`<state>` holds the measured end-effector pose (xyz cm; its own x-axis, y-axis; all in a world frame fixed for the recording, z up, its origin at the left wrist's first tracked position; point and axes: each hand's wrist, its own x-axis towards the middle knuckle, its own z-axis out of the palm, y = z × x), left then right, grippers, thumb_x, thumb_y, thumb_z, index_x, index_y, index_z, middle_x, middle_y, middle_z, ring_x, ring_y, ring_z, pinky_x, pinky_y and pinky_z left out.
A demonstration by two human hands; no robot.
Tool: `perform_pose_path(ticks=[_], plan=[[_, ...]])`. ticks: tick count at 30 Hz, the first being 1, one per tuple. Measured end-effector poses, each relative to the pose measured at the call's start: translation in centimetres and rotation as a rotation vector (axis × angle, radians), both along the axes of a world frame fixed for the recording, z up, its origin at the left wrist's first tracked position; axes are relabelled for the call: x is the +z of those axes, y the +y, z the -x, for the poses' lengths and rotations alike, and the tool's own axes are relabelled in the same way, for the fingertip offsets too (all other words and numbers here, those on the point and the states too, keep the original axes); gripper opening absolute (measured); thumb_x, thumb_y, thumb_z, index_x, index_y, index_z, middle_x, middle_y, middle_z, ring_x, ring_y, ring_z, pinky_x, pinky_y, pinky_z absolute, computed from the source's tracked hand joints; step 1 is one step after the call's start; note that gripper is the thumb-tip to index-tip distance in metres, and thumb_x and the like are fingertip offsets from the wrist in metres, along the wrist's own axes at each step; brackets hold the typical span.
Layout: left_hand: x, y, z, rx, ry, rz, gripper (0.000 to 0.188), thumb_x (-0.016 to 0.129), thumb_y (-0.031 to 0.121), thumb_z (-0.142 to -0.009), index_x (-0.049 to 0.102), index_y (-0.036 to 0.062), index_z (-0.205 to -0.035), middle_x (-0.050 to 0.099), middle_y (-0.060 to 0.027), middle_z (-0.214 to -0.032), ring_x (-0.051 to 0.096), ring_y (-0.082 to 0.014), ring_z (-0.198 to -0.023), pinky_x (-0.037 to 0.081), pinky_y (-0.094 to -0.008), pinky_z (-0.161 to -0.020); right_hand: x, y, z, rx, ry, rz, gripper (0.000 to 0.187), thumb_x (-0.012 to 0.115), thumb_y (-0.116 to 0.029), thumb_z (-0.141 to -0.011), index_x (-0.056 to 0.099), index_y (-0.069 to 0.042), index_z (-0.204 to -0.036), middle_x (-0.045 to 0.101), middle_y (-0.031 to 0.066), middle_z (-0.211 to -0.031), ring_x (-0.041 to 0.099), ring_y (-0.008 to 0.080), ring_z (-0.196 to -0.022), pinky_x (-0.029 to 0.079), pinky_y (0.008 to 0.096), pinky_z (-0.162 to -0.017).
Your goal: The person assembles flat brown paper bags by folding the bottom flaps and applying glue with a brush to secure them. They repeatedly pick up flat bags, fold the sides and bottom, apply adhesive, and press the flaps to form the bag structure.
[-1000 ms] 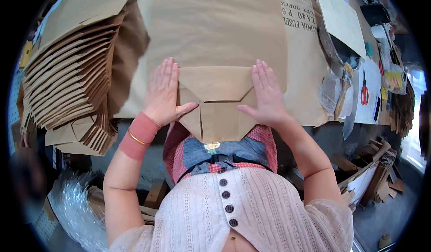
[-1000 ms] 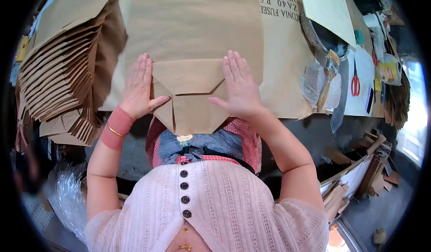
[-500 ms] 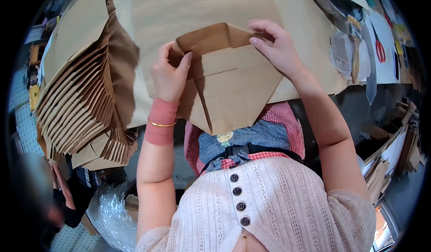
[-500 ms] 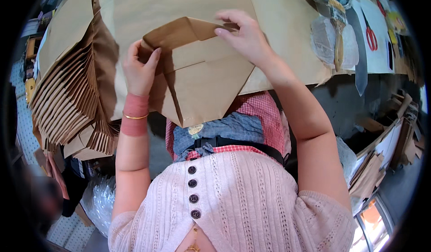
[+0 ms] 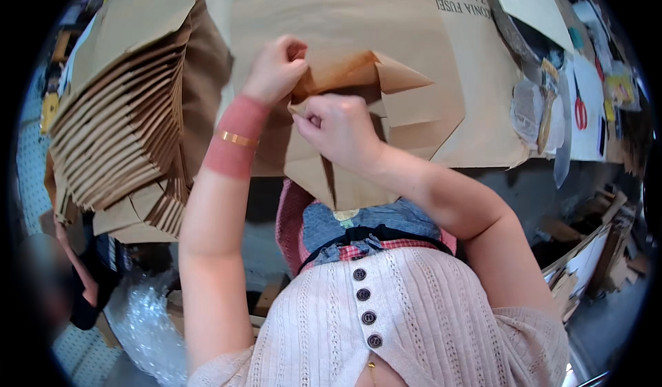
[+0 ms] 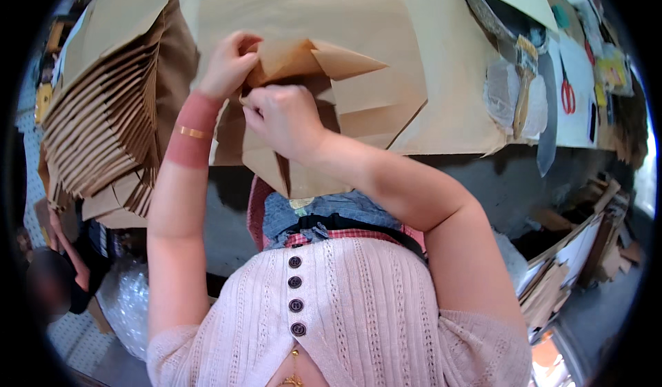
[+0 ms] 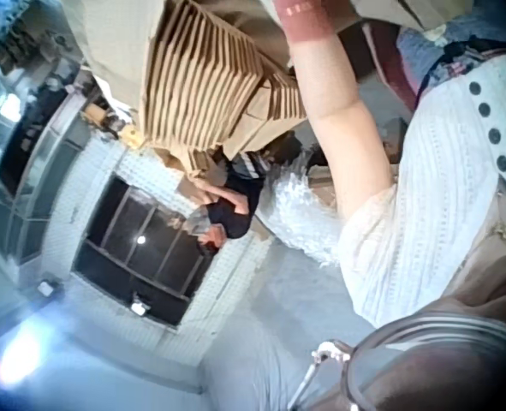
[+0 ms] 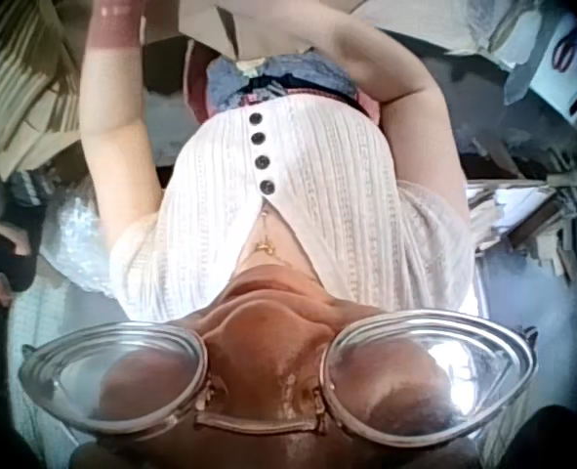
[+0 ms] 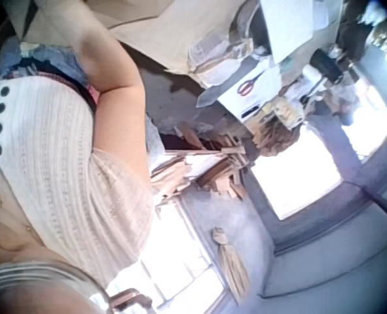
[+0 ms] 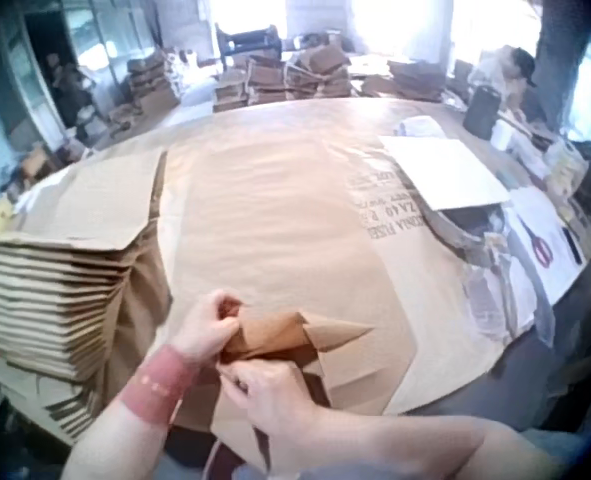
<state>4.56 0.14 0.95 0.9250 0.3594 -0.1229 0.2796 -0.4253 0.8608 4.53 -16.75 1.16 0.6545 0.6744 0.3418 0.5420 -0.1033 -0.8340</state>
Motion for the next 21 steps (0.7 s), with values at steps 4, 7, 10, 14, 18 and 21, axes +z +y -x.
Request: perform_pose_path(ticks=[4, 7, 10, 14, 18, 21], plan=[[-0.5, -0.3, -2.3, -0.218, 0.128, -0.113, 0.027, 0.056, 0.002, -0.077, 0.059, -0.0064, -0.103, 0.062, -0.0056, -0.083, 0.057, -0.0122, -0.08, 0.049, -0.0266, -0.07, 1.8, -1.3, -0.7, 0.046, -0.322, 0.152, 0.019, 0.072, -0.011, -0.073, 0.057, -0.001, -0.067, 0.061, 0.0124, -0.068, 0.061, 0.0289, -0.064, 0.048, 0.0397, -0.057], [-0.2, 0.7, -0.9, -0.18, 0.02, 0.144, 0.03, 0.059, 0.003, -0.077, 0.057, -0.0042, -0.105, 0.062, -0.0056, -0.087, 0.058, -0.0131, -0.081, 0.048, -0.0268, -0.072, 6.2, -0.6, -4.7, -0.04, -0.702, 0.079, 0.014, 0.072, -0.013, -0.07, 0.062, -0.003, -0.074, 0.062, 0.0135, -0.073, 0.062, 0.0313, -0.072, 0.05, 0.0438, -0.066], [0.4, 0.9, -1.9, -0.141, 0.107, 0.06, 0.03, 0.063, 0.005, -0.078, 0.056, -0.0012, -0.107, 0.062, -0.0066, -0.086, 0.058, -0.0144, -0.08, 0.048, -0.0271, -0.073, 5.5, -1.1, -9.9, 0.35, -0.475, 0.719, 0.025, 0.073, -0.021, -0.071, 0.066, -0.006, -0.091, 0.061, 0.0137, -0.075, 0.061, 0.0335, -0.076, 0.049, 0.0428, -0.075], [0.5, 0.5, -1.8, -0.097, 0.079, -0.318, 0.026, 0.059, 0.002, -0.078, 0.058, 0.0029, -0.104, 0.062, -0.0106, -0.086, 0.061, -0.0206, -0.083, 0.05, -0.0311, -0.073, 6.6, -3.9, -5.8, 0.651, -0.753, 1.154, 0.037, 0.074, -0.032, -0.072, 0.066, -0.008, -0.099, 0.066, 0.0126, -0.082, 0.064, 0.0282, -0.082, 0.049, 0.0364, -0.076], [3.6, -3.4, -0.6, -0.311, -0.243, -1.247, 0.011, 0.057, 0.011, -0.074, 0.059, 0.006, -0.083, 0.057, -0.0079, -0.083, 0.059, -0.0248, -0.084, 0.048, -0.0366, -0.072, 6.8, -5.9, -3.9, 0.509, -0.802, 1.233, 0.023, 0.072, -0.03, -0.076, 0.071, -0.008, -0.082, 0.07, 0.0109, -0.087, 0.067, 0.0201, -0.086, 0.05, 0.0326, -0.069], [4.5, -8.3, 3.0, -0.867, 0.031, -1.029, 0.005, 0.063, 0.012, -0.067, 0.068, 0.0105, -0.068, 0.064, -0.0079, -0.072, 0.063, -0.0244, -0.077, 0.051, -0.0349, -0.067, 7.0, -4.1, -5.4, 0.666, -0.765, 1.378, 0.029, 0.066, -0.03, -0.08, 0.068, -0.006, -0.097, 0.069, 0.0128, -0.085, 0.067, 0.0235, -0.085, 0.051, 0.036, -0.07]])
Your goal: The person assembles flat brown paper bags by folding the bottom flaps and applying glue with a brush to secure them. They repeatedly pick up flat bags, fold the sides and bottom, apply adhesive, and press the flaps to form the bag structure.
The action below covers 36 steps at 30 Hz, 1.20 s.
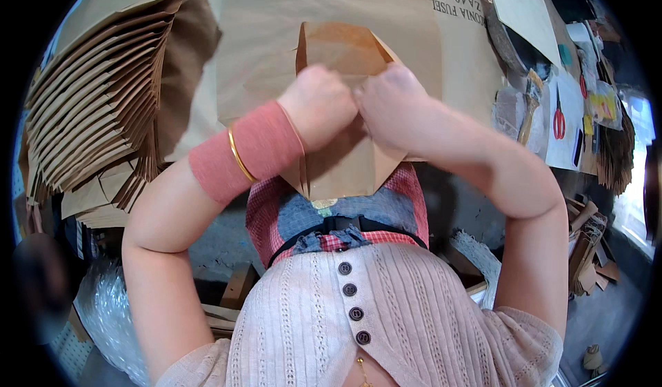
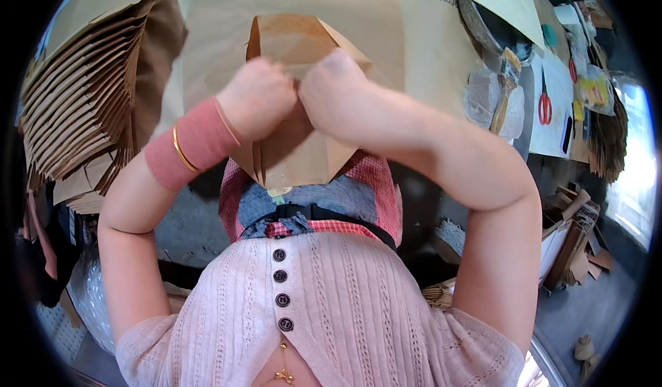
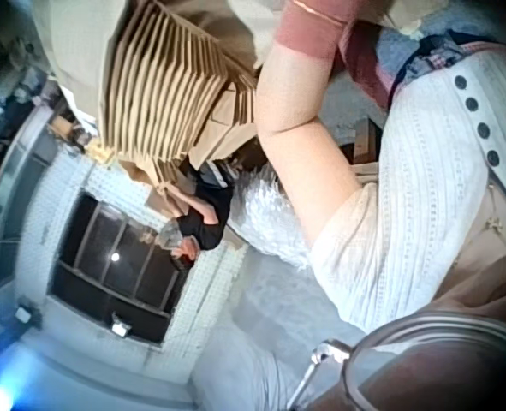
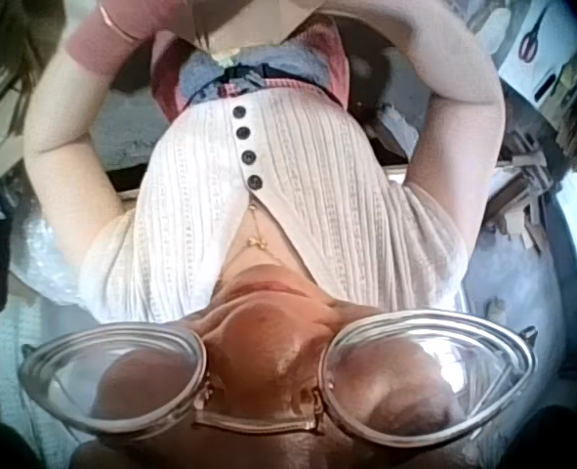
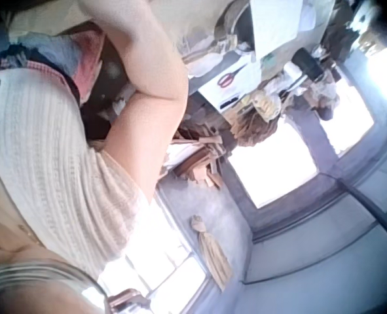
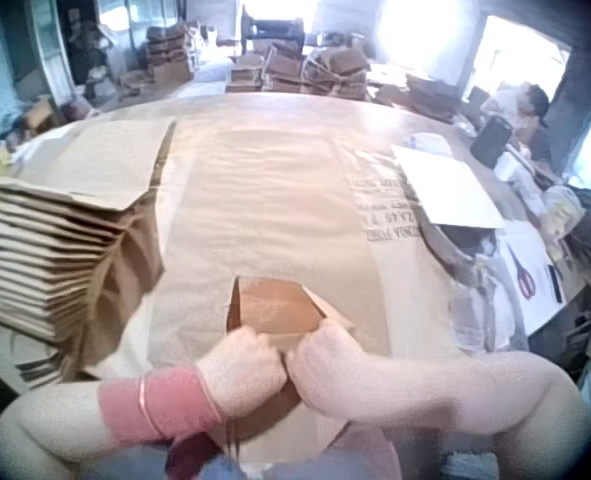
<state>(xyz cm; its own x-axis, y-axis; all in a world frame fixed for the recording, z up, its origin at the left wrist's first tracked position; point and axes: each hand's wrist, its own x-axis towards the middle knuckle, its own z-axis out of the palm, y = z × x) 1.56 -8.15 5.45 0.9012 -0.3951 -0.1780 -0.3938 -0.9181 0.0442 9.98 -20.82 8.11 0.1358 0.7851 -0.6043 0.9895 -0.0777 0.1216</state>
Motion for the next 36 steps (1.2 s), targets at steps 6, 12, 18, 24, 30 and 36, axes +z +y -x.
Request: perform_pose_path(ticks=[6, 12, 18, 24, 30, 36], plan=[[0.9, -1.5, -0.6, 0.291, 0.42, -0.06, 0.015, 0.061, 0.017, -0.069, 0.073, 0.013, -0.078, 0.069, -0.0108, -0.08, 0.068, -0.0281, -0.08, 0.054, -0.0365, -0.071, -1.5, 4.7, -2.4, -0.12, 0.214, 0.315, 0.035, 0.071, -0.023, -0.073, 0.067, -0.002, -0.101, 0.07, 0.0161, -0.093, 0.068, 0.0303, -0.089, 0.053, 0.0381, -0.075], [-1.0, -0.5, -1.3, 0.368, 0.536, -0.34, 0.029, 0.062, 0.016, -0.071, 0.07, 0.0057, -0.097, 0.07, -0.0114, -0.09, 0.068, -0.0278, -0.084, 0.054, -0.0378, -0.073, 0.2, 4.7, -0.8, -0.069, 0.095, 0.459, 0.028, 0.074, -0.021, -0.073, 0.074, -0.016, -0.101, 0.07, 0.0079, -0.105, 0.066, 0.0244, -0.099, 0.053, 0.0363, -0.078], [-1.3, 5.1, 6.4, 0.435, 0.056, -0.187, 0.033, 0.061, 0.015, -0.079, 0.062, 0.0066, -0.111, 0.067, -0.0131, -0.103, 0.064, -0.0266, -0.099, 0.053, -0.0371, -0.082, -3.1, -4.3, -3.7, -0.292, -0.065, -0.02, 0.049, 0.069, -0.012, -0.072, 0.054, -0.004, -0.117, 0.068, 0.0144, -0.097, 0.069, 0.0296, -0.088, 0.055, 0.0389, -0.07], [-1.0, 5.9, 3.0, 0.658, 0.115, 0.548, 0.035, 0.062, 0.003, -0.067, 0.065, 0.0033, -0.101, 0.067, -0.0151, -0.092, 0.064, -0.0311, -0.094, 0.052, -0.0377, -0.078, -1.4, -3.4, -6.1, -0.317, 0.024, -0.052, 0.053, 0.07, -0.007, -0.07, 0.052, -0.01, -0.119, 0.067, 0.0096, -0.093, 0.067, 0.0269, -0.091, 0.056, 0.0365, -0.071], [-1.0, 7.8, 1.8, 0.567, 0.384, 0.744, 0.047, 0.065, 0.001, -0.059, 0.066, -0.0009, -0.106, 0.057, -0.0155, -0.118, 0.057, -0.0298, -0.108, 0.044, -0.0321, -0.095, -0.7, -5.3, -6.3, -0.173, 0.603, -0.265, 0.012, 0.068, -0.011, -0.066, 0.062, -0.005, -0.075, 0.063, 0.0137, -0.079, 0.061, 0.0348, -0.075, 0.05, 0.0431, -0.066], [0.1, 7.5, 3.1, 0.399, 0.254, 0.685, 0.055, 0.074, 0.009, -0.063, 0.06, -0.0003, -0.115, 0.057, -0.0191, -0.117, 0.058, -0.0329, -0.107, 0.047, -0.036, -0.092, -1.0, -2.5, -7.4, -0.554, 0.461, -0.191, 0.013, 0.067, -0.016, -0.075, 0.068, -0.003, -0.073, 0.064, 0.0177, -0.07, 0.064, 0.0333, -0.071, 0.051, 0.0426, -0.067]])
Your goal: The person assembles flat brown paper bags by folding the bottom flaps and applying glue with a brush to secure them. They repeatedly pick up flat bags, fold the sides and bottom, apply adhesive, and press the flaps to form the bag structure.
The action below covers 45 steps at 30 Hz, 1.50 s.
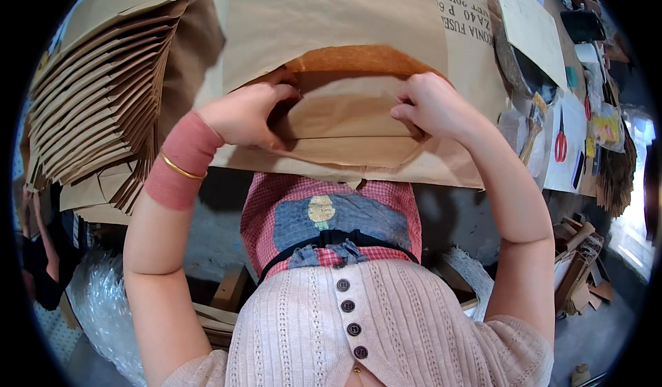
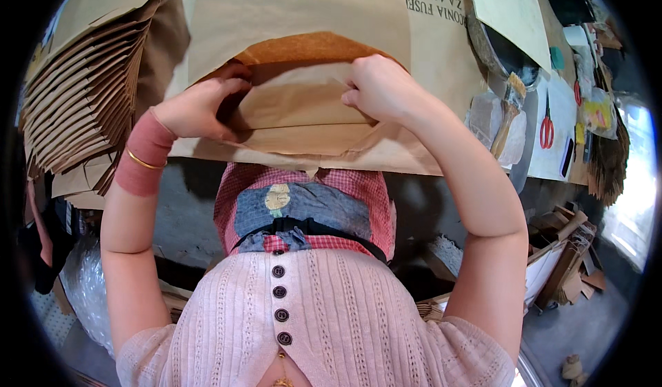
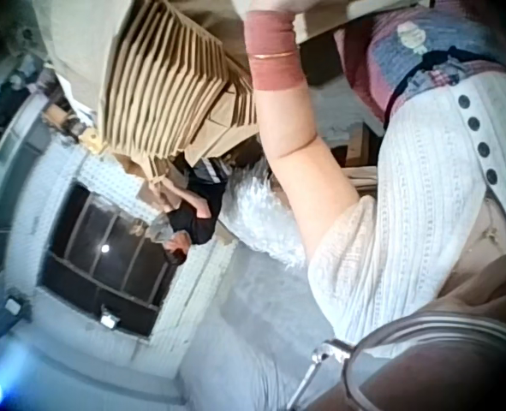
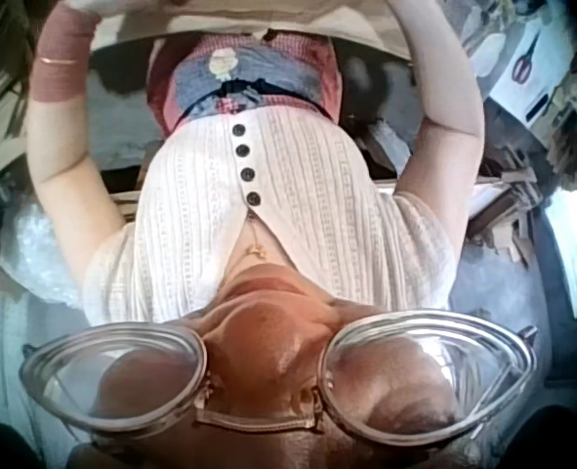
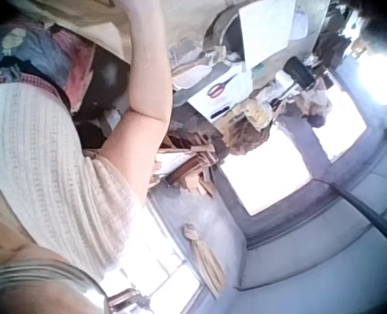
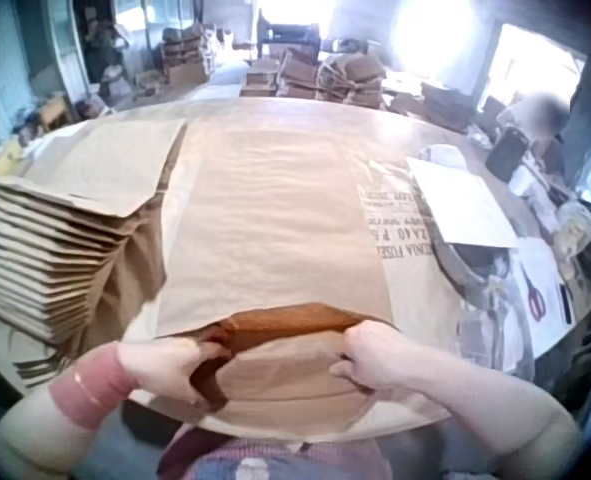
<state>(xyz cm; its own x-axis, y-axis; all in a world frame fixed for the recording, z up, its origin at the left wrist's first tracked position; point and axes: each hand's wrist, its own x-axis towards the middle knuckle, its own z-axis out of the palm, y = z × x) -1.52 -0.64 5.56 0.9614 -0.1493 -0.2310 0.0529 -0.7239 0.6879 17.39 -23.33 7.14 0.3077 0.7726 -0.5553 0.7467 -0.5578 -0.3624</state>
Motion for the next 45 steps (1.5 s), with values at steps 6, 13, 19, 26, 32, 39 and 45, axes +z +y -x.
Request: perform_pose_path(ticks=[6, 13, 19, 26, 32, 39, 45], plan=[[-2.1, -2.1, -0.7, 0.308, 0.077, -0.171, 0.044, 0.08, 0.017, -0.064, 0.06, -0.0013, -0.099, 0.062, -0.0154, -0.098, 0.062, -0.0327, -0.091, 0.048, -0.0391, -0.082, -0.1, -1.2, 2.6, 0.005, -0.445, -0.344, 0.01, 0.068, -0.01, -0.076, 0.064, -0.006, -0.083, 0.062, 0.0092, -0.07, 0.062, 0.0274, -0.066, 0.05, 0.0355, -0.061], [0.7, -3.9, 0.6, 0.075, -0.04, -0.321, 0.067, 0.082, 0.018, -0.059, 0.049, 0.0013, -0.115, 0.05, -0.0211, -0.119, 0.052, -0.0398, -0.107, 0.047, -0.0422, -0.089, 4.4, -20.5, -3.2, -0.149, -0.844, -0.183, 0.044, 0.063, -0.008, -0.073, 0.063, -0.017, -0.116, 0.057, 0.0067, -0.08, 0.061, 0.025, -0.073, 0.05, 0.0365, -0.063], [0.4, -4.7, 0.8, 0.019, -0.101, -0.441, 0.069, 0.081, 0.016, -0.057, 0.045, 0.0035, -0.115, 0.045, -0.0228, -0.124, 0.048, -0.0422, -0.111, 0.044, -0.0448, -0.093, 1.9, -25.2, -5.4, -0.073, -0.896, -0.493, 0.042, 0.066, -0.008, -0.076, 0.063, -0.014, -0.118, 0.059, 0.0076, -0.082, 0.061, 0.0249, -0.073, 0.051, 0.034, -0.061], [0.6, -4.5, 1.5, 0.014, -0.103, -0.58, 0.067, 0.084, 0.021, -0.055, 0.05, -0.0035, -0.107, 0.044, -0.0277, -0.132, 0.045, -0.0434, -0.12, 0.041, -0.0446, -0.099, 2.0, -20.1, -15.6, -0.963, -0.463, -0.803, 0.019, 0.073, -0.017, -0.079, 0.071, 0.002, -0.08, 0.069, 0.0084, -0.068, 0.064, 0.0119, -0.062, 0.05, 0.0263, -0.06], [2.2, -6.4, 3.0, 0.288, -0.073, -0.615, 0.096, 0.085, 0.01, -0.047, 0.04, -0.0054, -0.131, 0.032, -0.0295, -0.142, 0.04, -0.044, -0.125, 0.037, -0.0445, -0.104, 1.2, -20.0, -17.4, -1.112, -0.407, -0.856, 0.022, 0.071, -0.019, -0.08, 0.071, 0.003, -0.078, 0.067, 0.0049, -0.065, 0.063, 0.0107, -0.062, 0.049, 0.027, -0.058], [2.8, -6.7, 1.2, 0.198, -0.036, -0.617, 0.115, 0.089, 0.017, -0.045, 0.029, -0.0025, -0.141, 0.024, -0.0298, -0.146, 0.035, -0.0458, -0.129, 0.033, -0.0465, -0.107, 6.4, -23.0, -16.3, -0.623, 0.002, -0.662, 0.016, 0.072, -0.011, -0.083, 0.072, -0.001, -0.095, 0.07, 0.0029, -0.086, 0.061, 0.0095, -0.075, 0.048, 0.0234, -0.072], [2.6, -5.3, 1.3, 0.272, 0.167, -0.406, 0.131, 0.092, 0.023, -0.038, 0.021, 0.0015, -0.146, 0.02, -0.0289, -0.149, 0.025, -0.0446, -0.137, 0.027, -0.0449, -0.114, 6.0, -25.4, -21.3, -1.047, 0.371, -1.001, 0.018, 0.069, -0.018, -0.085, 0.068, -0.001, -0.09, 0.064, -0.0009, -0.081, 0.045, 0.0035, -0.057, 0.032, 0.0184, -0.049]])
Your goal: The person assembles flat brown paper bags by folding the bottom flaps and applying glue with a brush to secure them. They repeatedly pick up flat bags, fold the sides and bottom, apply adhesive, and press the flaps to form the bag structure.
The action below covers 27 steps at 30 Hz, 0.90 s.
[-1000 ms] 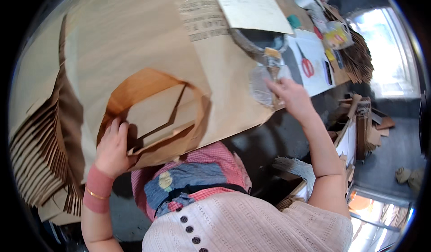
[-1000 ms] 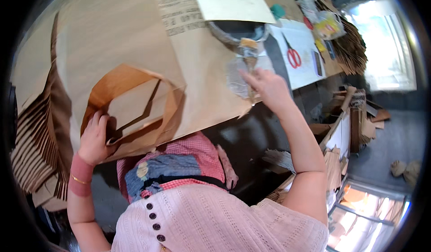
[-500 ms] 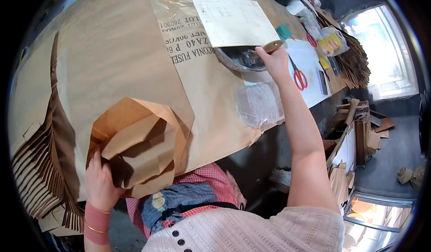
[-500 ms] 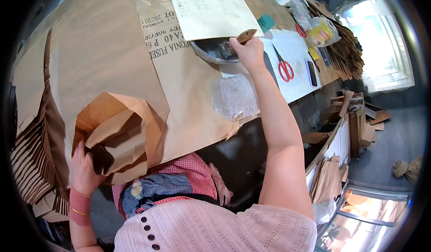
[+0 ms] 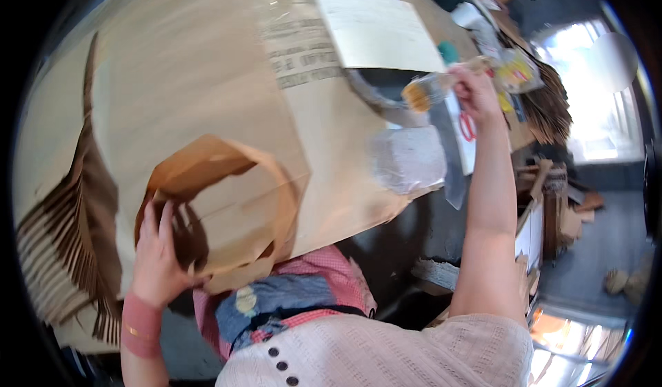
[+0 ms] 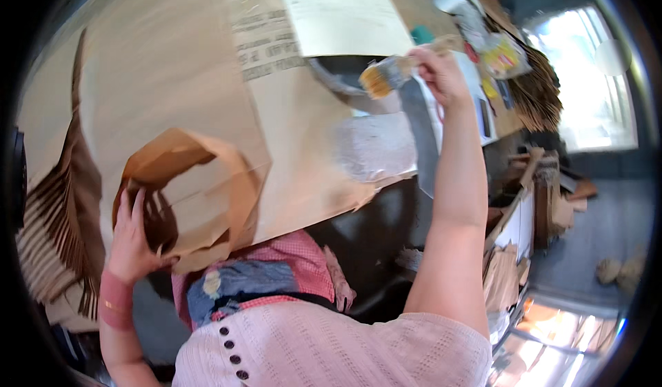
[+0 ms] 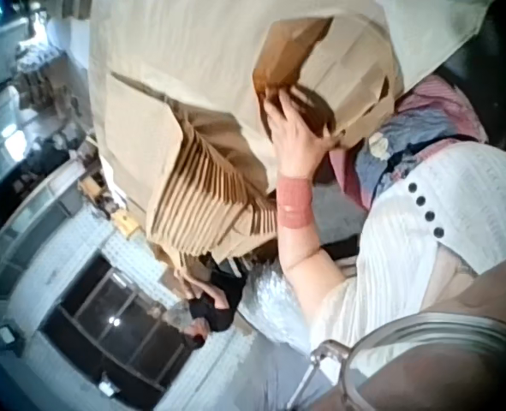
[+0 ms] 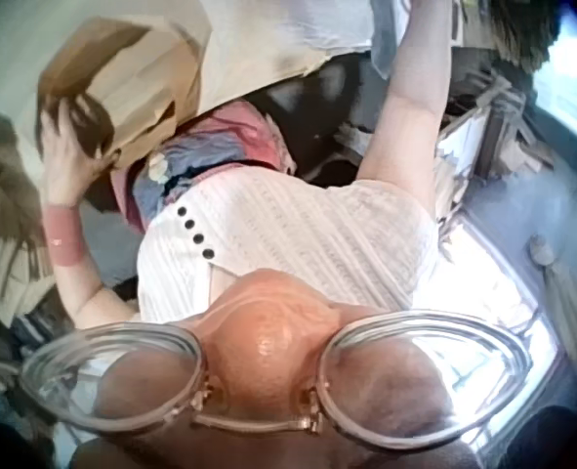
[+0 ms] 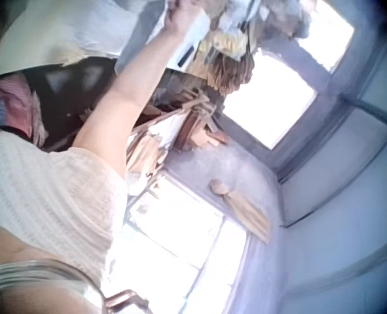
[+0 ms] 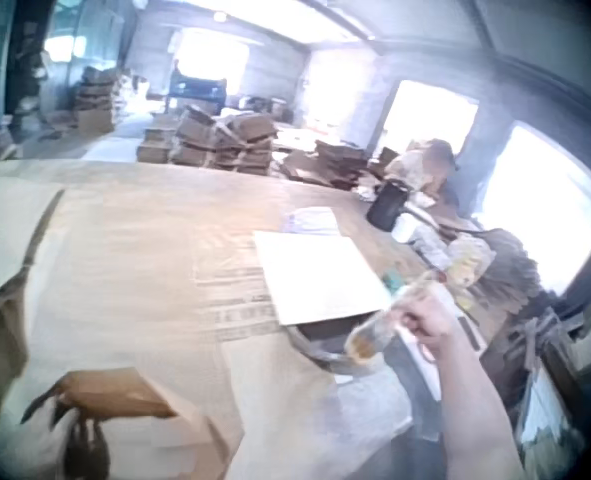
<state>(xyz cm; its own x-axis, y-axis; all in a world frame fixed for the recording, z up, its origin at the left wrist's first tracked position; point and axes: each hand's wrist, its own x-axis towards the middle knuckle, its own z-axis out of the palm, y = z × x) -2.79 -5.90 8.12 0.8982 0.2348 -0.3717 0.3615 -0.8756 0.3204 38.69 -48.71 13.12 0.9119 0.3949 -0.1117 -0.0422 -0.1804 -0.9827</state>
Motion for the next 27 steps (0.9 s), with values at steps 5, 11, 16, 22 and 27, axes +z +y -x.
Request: perform_pose_path(ticks=[5, 11, 16, 22, 27], plan=[[-1.1, 1.8, -0.3, -0.102, -0.295, 0.213, 0.125, 0.089, 0.023, -0.048, 0.015, 0.0029, -0.147, 0.029, -0.0271, -0.144, 0.031, -0.0438, -0.134, 0.03, -0.0431, -0.113, -0.1, 9.9, 15.0, -0.093, -0.116, -0.458, 0.016, 0.058, -0.016, -0.091, 0.064, -0.002, -0.092, 0.068, 0.0083, -0.094, 0.045, 0.0039, -0.056, 0.034, 0.019, -0.048], [-2.9, 2.8, 0.7, -0.099, -0.397, 0.372, 0.128, 0.09, 0.022, -0.048, 0.012, 0.0045, -0.148, 0.031, -0.0263, -0.142, 0.032, -0.043, -0.133, 0.032, -0.0445, -0.112, -5.6, 28.4, 31.3, 0.287, 0.092, -0.163, 0.009, 0.062, -0.008, -0.086, 0.066, -0.001, -0.083, 0.065, 0.0031, -0.075, 0.058, 0.0073, -0.067, 0.048, 0.0254, -0.059], [-3.3, 1.6, 0.4, -0.061, -0.412, 0.342, 0.127, 0.091, 0.022, -0.048, 0.015, 0.0054, -0.148, 0.032, -0.0279, -0.14, 0.035, -0.0461, -0.129, 0.039, -0.0462, -0.106, -10.1, 31.3, 31.0, 0.298, 0.131, -0.155, 0.013, 0.062, -0.01, -0.085, 0.065, 0.001, -0.079, 0.064, 0.0028, -0.069, 0.057, 0.0069, -0.065, 0.047, 0.0268, -0.058], [-3.6, 1.5, 0.6, -0.058, -0.402, 0.291, 0.115, 0.088, 0.02, -0.049, 0.023, 0.0061, -0.144, 0.038, -0.0268, -0.133, 0.043, -0.0457, -0.121, 0.041, -0.0454, -0.103, -6.0, 25.6, 29.7, 0.234, -0.232, -0.08, 0.01, 0.064, -0.006, -0.085, 0.067, -0.002, -0.077, 0.066, 0.0018, -0.074, 0.061, 0.009, -0.069, 0.05, 0.0262, -0.062], [-3.2, 1.5, 0.6, -0.013, -0.326, 0.322, 0.107, 0.087, 0.019, -0.051, 0.029, 0.0045, -0.14, 0.04, -0.0252, -0.132, 0.045, -0.0437, -0.12, 0.042, -0.0443, -0.101, -6.1, 22.1, 26.0, 0.308, -0.54, 0.352, 0.005, 0.066, -0.005, -0.08, 0.067, -0.001, -0.08, 0.066, 0.0136, -0.072, 0.064, 0.02, -0.064, 0.05, 0.0288, -0.061]])
